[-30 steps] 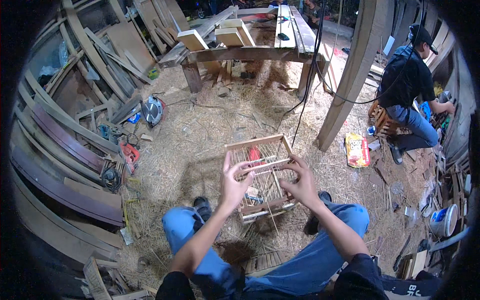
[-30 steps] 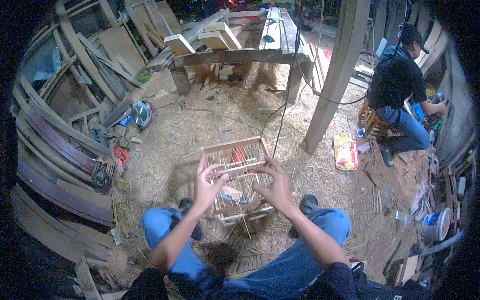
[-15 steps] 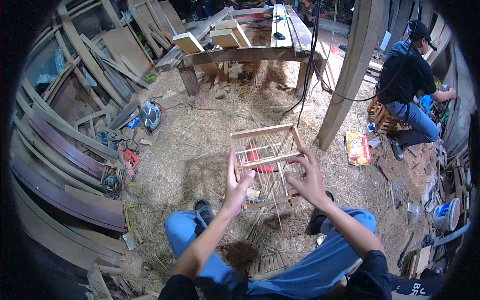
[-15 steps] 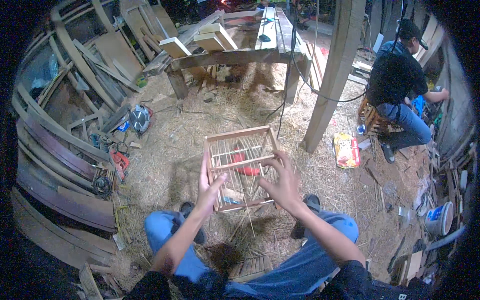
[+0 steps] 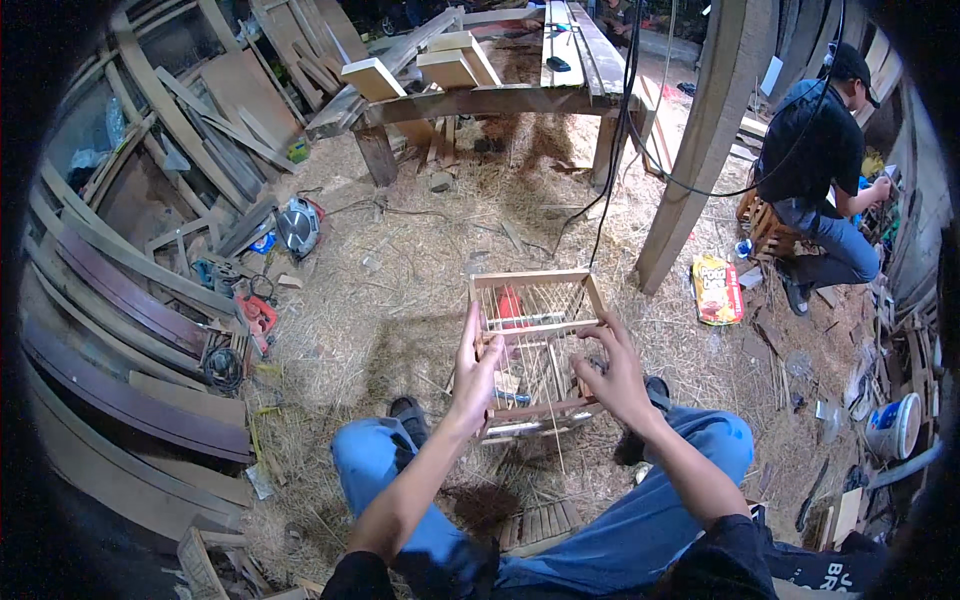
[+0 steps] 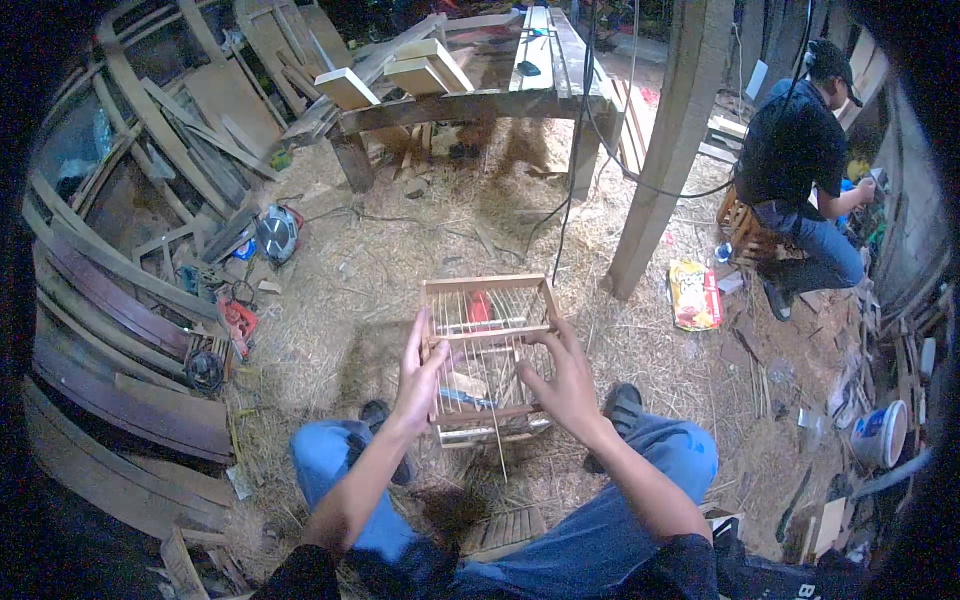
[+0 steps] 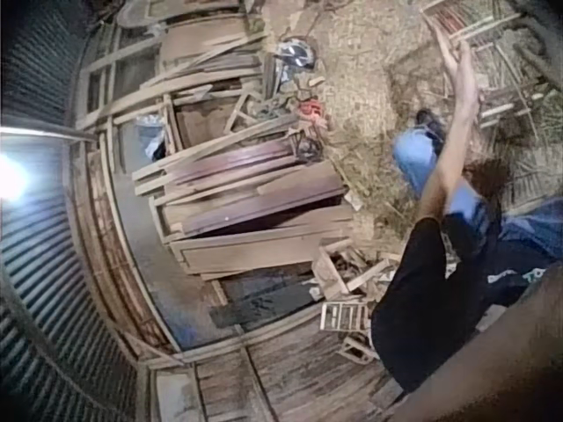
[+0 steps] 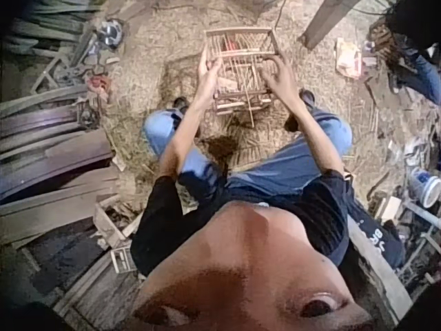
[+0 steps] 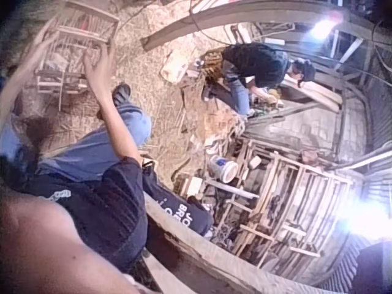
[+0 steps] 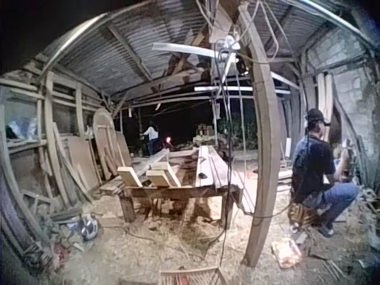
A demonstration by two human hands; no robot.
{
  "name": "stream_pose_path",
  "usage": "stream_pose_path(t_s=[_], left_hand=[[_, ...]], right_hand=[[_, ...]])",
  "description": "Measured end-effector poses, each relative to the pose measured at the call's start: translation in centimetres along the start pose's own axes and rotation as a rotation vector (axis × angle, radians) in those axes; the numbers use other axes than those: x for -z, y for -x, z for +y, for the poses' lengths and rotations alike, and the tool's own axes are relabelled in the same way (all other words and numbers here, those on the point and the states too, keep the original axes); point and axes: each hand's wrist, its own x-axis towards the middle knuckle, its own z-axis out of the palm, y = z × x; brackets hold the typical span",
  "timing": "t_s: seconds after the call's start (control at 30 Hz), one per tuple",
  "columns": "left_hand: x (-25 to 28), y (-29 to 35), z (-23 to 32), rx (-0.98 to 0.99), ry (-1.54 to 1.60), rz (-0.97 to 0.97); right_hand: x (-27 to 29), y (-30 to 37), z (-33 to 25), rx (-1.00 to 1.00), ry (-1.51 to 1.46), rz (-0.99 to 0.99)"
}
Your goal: The person whittles small wooden rods using a knife and then uses a glue gun to apply adhesive and assemble a small wooden cage by hand.
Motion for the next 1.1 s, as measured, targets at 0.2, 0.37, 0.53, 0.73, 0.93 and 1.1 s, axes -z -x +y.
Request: stream_pose_path(t_s=[0.2, 0.37, 0.53, 0.73, 0.93, 1.1], left_hand=[[-1.4, 0.4, 2.9, 0.051, 0.031, -0.053], [-0.3, 0.0, 1.8, -0.201, -0.413, -0.044], [-1.3, 0.1, 2.8, -0.147, -0.049, -0.016], [-1.9, 0.2, 3.1, -0.165, 0.002, 0.014], [-3.0, 0.3, 1.9, -0.184, 0.022, 0.039], [-3.3, 0.0, 2.6, -0.222, 0.039, 0.059]], right_hand=[[0.4, 0.3, 0.4, 0.027, 0.017, 0.038], [-0.1, 0.7, -1.3, 0.044, 0.086, 0.064], [0.5, 0.7, -1.5, 0.092, 0.117, 0.086], [-0.1, 0.9, -2.8, 0.148, 0.229, 0.181], [-1.8, 1.2, -3.4, 0.285, 0.292, 0.102], [-2.4, 0.9, -3.6, 0.256, 0.240, 0.071]])
